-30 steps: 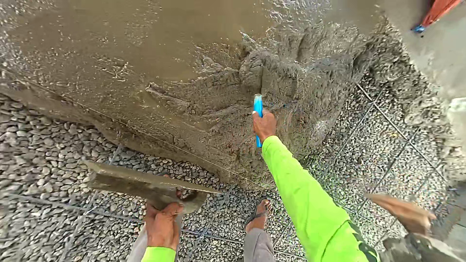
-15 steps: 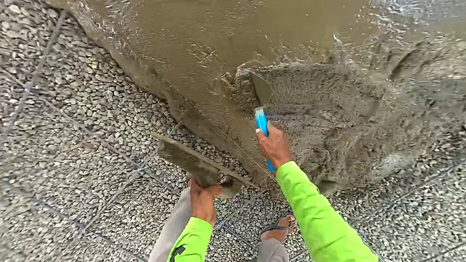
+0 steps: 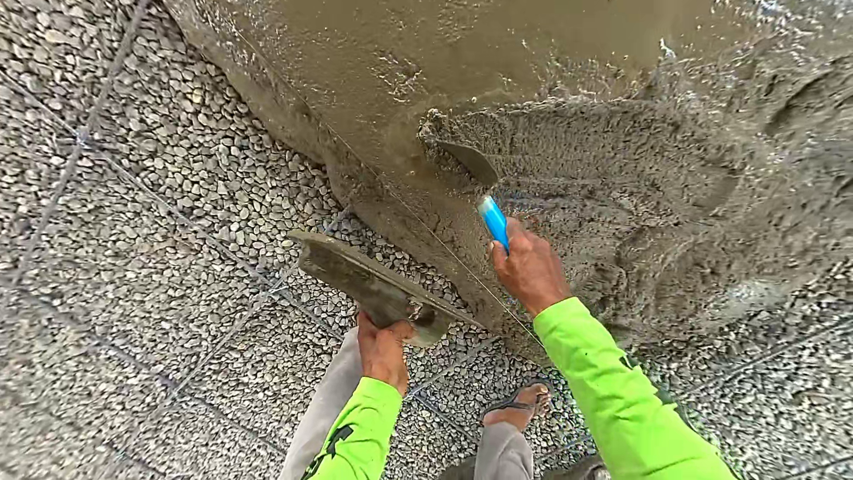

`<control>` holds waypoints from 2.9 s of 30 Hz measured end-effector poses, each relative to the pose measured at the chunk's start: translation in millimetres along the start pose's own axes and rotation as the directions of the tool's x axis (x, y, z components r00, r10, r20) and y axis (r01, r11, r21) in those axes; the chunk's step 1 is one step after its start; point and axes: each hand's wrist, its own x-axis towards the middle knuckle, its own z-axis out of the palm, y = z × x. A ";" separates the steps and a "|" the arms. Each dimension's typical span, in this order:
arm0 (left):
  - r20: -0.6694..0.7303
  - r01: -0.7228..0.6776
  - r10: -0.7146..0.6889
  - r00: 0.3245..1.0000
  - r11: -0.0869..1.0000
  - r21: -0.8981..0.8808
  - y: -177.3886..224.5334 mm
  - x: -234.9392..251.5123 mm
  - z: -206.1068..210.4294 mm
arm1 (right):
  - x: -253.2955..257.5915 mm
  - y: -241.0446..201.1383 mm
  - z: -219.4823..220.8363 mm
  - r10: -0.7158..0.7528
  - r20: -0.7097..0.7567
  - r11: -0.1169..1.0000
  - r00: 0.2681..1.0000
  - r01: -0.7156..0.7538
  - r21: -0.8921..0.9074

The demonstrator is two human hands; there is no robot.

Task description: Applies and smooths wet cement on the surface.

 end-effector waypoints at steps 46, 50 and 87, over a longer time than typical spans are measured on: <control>0.060 -0.211 0.202 0.977 0.945 0.250 -42.5 -21.5 -2.4 | -44.6 338.5 51.8 0.861 -0.130 0.489 0.491 -0.729 0.479; 0.055 -0.198 0.190 0.980 0.947 0.253 -46.1 -30.5 5.1 | -49.3 303.5 60.3 0.706 -0.074 0.644 0.704 -0.595 0.480; 0.009 -0.167 0.168 0.986 0.976 0.138 -35.9 -16.6 3.1 | -68.2 -4.9 46.7 0.264 0.075 0.851 0.962 -0.269 0.451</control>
